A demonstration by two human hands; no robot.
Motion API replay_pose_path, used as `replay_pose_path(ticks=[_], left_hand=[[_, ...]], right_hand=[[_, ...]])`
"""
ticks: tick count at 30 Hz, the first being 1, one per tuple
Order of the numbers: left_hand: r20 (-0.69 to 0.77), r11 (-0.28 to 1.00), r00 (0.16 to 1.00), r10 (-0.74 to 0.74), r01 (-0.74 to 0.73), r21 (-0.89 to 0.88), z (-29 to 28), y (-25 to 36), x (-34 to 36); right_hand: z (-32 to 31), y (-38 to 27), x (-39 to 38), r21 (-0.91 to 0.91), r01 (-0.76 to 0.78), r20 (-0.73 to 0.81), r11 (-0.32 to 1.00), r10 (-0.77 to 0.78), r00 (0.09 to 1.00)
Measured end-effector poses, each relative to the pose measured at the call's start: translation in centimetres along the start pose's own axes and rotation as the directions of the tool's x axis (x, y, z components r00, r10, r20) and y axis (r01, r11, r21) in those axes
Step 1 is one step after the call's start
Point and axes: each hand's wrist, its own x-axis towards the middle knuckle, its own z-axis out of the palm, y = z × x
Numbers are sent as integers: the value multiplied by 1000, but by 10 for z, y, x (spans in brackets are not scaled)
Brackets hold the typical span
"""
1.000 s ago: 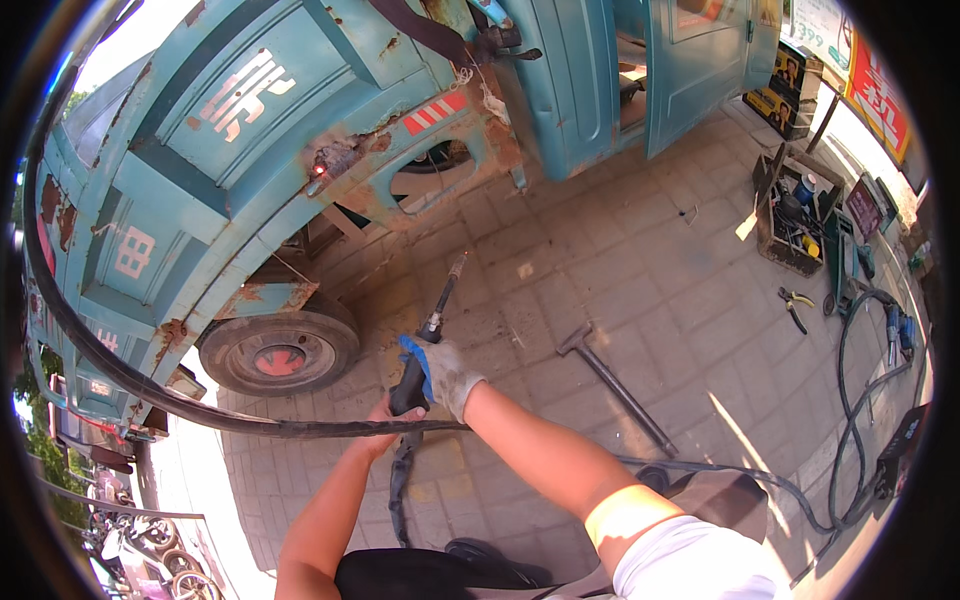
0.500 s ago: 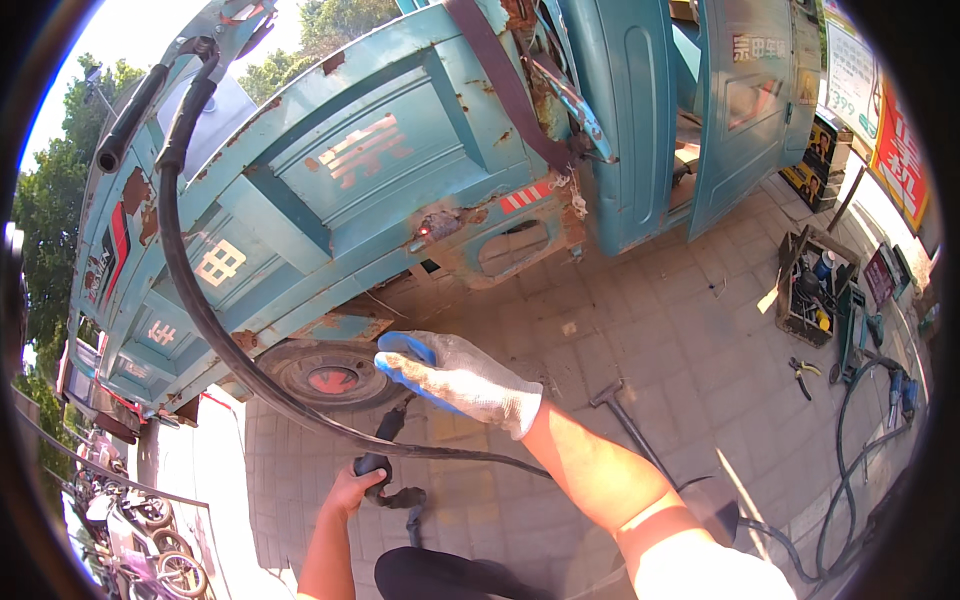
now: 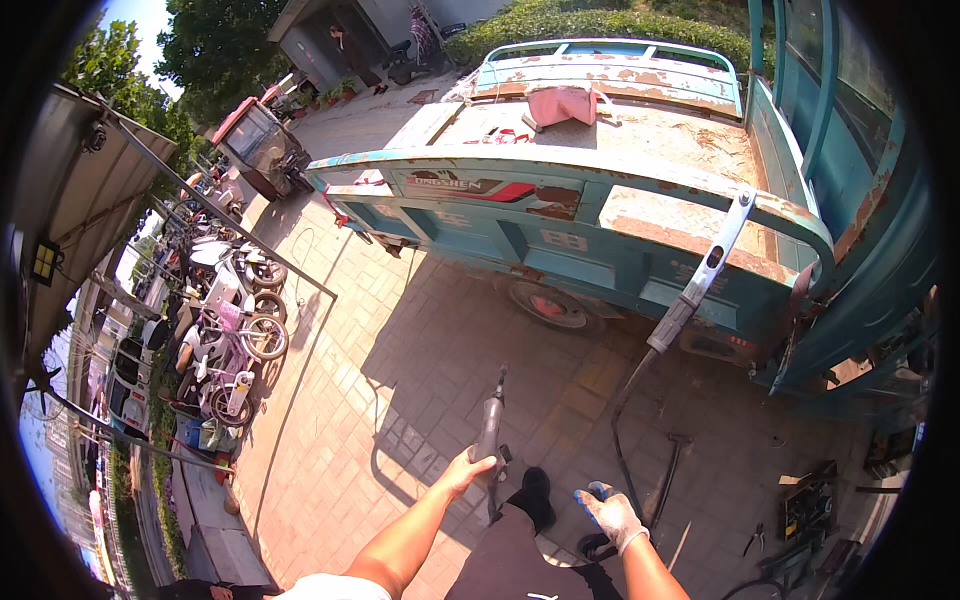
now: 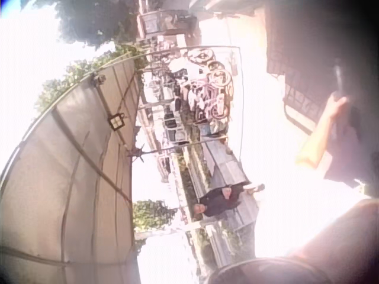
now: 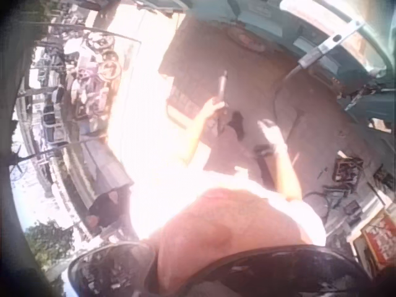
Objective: The person welds a rusted section on the side of a light blue three-wheeled cargo vehicle using a handheld welding torch. They hold the ground clamp with the left hand and apply the torch with the right, creating sparks and molten metal. After finishing, they remove the welding mask.
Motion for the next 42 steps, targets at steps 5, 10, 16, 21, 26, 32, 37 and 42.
replay_pose_path(ticks=[5, 10, 16, 21, 26, 32, 37, 42], left_hand=[[86, 987, 990, 110, -119, 109, 41, 4, -114], [574, 701, 783, 239, -548, 456, 115, -27, -134], [481, 735, 873, 85, -381, 561, 127, -78, -186], [35, 739, 960, -279, 191, 646, -14, -199, -241], [-369, 511, 838, -402, 539, 669, -166, -263, -336], [-512, 564, 708, -486, 702, 434, -95, -220, -431], [-387, 425, 678, -624, 711, 560, -17, -210, -442], [-394, 360, 677, -622, 694, 624, 47, -187, -447]], right_hand=[[89, -23, -71, 120, 98, 250, 988, -126, 960], [83, -42, -130, 541, 158, -109, 826, -118, 987], [-13, 88, -170, 569, 272, -602, 776, 167, 781], [-138, 229, -240, 672, 631, -735, 388, 248, 631], [-170, 287, -307, 715, 410, -699, 566, 562, 442], [-186, 369, -313, 729, -219, -582, 649, 756, 300], [-204, 542, -252, 452, -559, -600, 695, 701, 386], [-252, 493, -202, 132, -761, -626, 635, 649, 432]])
